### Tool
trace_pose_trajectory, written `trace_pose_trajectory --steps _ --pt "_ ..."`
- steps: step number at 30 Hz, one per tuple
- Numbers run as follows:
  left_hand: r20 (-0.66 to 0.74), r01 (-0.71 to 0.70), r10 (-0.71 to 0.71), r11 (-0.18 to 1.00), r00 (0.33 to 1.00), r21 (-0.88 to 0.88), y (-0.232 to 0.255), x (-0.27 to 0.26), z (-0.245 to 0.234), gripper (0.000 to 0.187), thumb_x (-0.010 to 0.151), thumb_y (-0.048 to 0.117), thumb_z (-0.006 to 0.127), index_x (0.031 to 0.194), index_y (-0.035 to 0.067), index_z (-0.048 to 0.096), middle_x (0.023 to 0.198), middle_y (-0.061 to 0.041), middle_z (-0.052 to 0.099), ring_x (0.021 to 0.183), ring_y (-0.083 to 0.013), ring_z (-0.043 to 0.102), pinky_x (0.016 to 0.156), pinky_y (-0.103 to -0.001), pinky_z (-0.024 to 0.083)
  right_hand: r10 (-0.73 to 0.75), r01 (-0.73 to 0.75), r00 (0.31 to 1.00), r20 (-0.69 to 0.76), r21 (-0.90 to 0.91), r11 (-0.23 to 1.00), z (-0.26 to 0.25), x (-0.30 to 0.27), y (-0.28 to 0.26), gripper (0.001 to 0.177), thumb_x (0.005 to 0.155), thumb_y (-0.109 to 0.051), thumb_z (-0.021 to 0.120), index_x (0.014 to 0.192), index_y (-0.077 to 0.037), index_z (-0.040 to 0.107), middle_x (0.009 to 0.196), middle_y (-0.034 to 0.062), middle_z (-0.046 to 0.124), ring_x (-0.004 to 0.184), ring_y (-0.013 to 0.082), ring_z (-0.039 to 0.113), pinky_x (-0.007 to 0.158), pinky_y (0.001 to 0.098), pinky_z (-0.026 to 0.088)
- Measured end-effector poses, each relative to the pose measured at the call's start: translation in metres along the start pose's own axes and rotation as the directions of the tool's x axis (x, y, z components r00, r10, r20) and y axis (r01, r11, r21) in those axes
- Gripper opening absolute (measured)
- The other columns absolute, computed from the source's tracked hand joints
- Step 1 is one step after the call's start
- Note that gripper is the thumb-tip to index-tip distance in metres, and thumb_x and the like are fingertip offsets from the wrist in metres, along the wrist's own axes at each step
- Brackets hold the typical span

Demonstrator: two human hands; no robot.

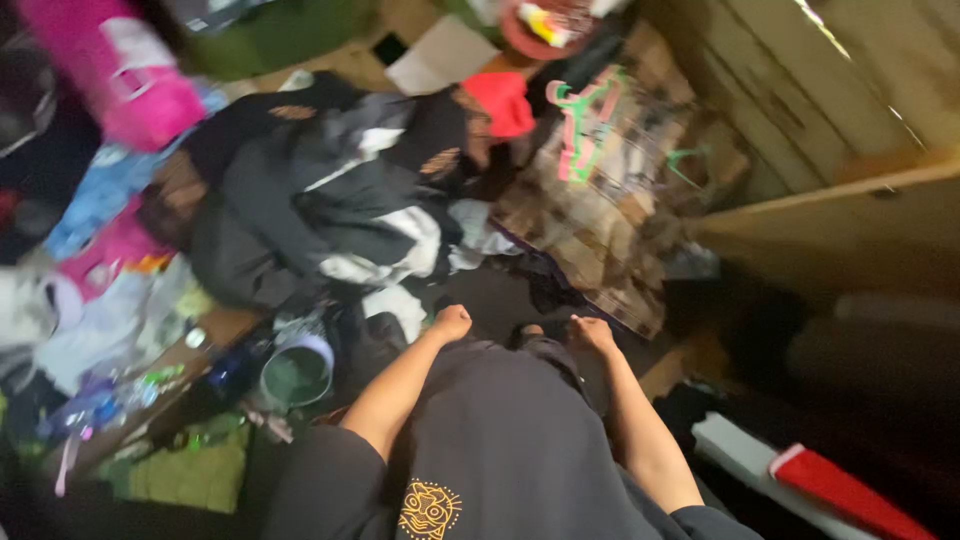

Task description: Hanging clothes on hangers from a pile on the floor

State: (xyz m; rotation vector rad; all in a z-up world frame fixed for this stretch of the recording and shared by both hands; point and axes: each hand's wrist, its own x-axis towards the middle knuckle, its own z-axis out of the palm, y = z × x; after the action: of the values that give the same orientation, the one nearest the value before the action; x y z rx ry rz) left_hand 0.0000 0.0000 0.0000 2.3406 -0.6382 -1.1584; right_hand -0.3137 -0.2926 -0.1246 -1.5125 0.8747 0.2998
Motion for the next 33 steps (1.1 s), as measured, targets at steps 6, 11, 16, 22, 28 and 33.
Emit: trace_pose_trajectory --steps 6,11,16,22,28,33 --pt "0.018 0.275 -0.275 0.961 0.961 -0.038 -0.076 -0.026 -0.063 0.024 0.080 0.019 0.060 0.083 0.004 0.078 0.091 -0.023 0.075 0.093 -0.0408 0.073 0.088 -0.049 0.057 0.237 -0.235 0.971 -0.009 -0.175 0.956 0.074 -0.015 -0.212 0.023 0.099 -0.027 0.070 0.105 -0.006 0.074 0.093 0.0092 0.073 0.077 0.0181 0.067 0.067 0.0334 0.054" --pt "-0.189 0.252 -0.298 0.940 0.936 -0.231 -0.110 -0.047 -0.067 0.025 0.081 0.021 0.059 0.086 0.001 0.075 0.093 -0.026 0.072 0.093 -0.0430 0.072 0.083 -0.052 0.056 0.095 -0.101 0.970 0.226 0.018 0.995 0.075 0.067 -0.183 0.026 0.094 -0.023 0.068 0.107 0.000 0.071 0.087 0.0113 0.072 0.072 0.0185 0.068 0.065 0.0325 0.054" --pt "-0.149 0.403 -0.461 0.863 0.875 -0.304 -0.104 -0.058 -0.042 0.027 0.083 0.022 0.058 0.081 0.002 0.075 0.091 -0.025 0.073 0.090 -0.0438 0.073 0.083 -0.052 0.056 0.335 -0.302 0.934 0.125 -0.226 0.926 0.077 0.089 -0.243 0.027 0.101 -0.027 0.062 0.111 -0.004 0.071 0.089 0.0098 0.072 0.073 0.0178 0.068 0.065 0.0343 0.053" --pt "-0.170 0.373 -0.484 0.817 0.859 -0.440 -0.087 -0.042 -0.052 0.024 0.079 0.027 0.066 0.083 0.006 0.075 0.095 -0.026 0.070 0.089 -0.0473 0.067 0.082 -0.054 0.053 0.291 -0.184 0.899 0.329 -0.320 0.929 0.062 0.192 -0.198 0.028 0.101 -0.021 0.062 0.108 0.004 0.071 0.089 0.0079 0.072 0.073 0.0189 0.067 0.064 0.0379 0.056" --pt "-0.614 0.248 -0.444 0.891 0.653 -0.381 -0.081 0.021 -0.115 0.022 0.090 0.021 0.067 0.100 0.001 0.066 0.102 -0.025 0.068 0.103 -0.0456 0.065 0.088 -0.053 0.053 0.427 -0.189 0.864 0.267 -0.613 0.767 0.060 0.189 -0.310 0.029 0.099 -0.034 0.060 0.114 -0.012 0.072 0.091 0.0017 0.074 0.077 0.0138 0.068 0.065 0.0341 0.055" --pt "-0.770 0.133 -0.533 0.842 0.351 -0.523 -0.001 0.037 -0.241 0.077 0.082 0.015 0.078 0.147 0.004 0.038 0.148 -0.027 0.037 0.133 -0.0474 0.046 0.106 -0.047 0.046 0.392 -0.291 0.899 0.197 -0.401 0.869 0.015 0.243 -0.278 0.024 0.092 -0.023 0.065 0.107 -0.008 0.075 0.088 0.0047 0.072 0.074 0.0178 0.068 0.063 0.0384 0.055"
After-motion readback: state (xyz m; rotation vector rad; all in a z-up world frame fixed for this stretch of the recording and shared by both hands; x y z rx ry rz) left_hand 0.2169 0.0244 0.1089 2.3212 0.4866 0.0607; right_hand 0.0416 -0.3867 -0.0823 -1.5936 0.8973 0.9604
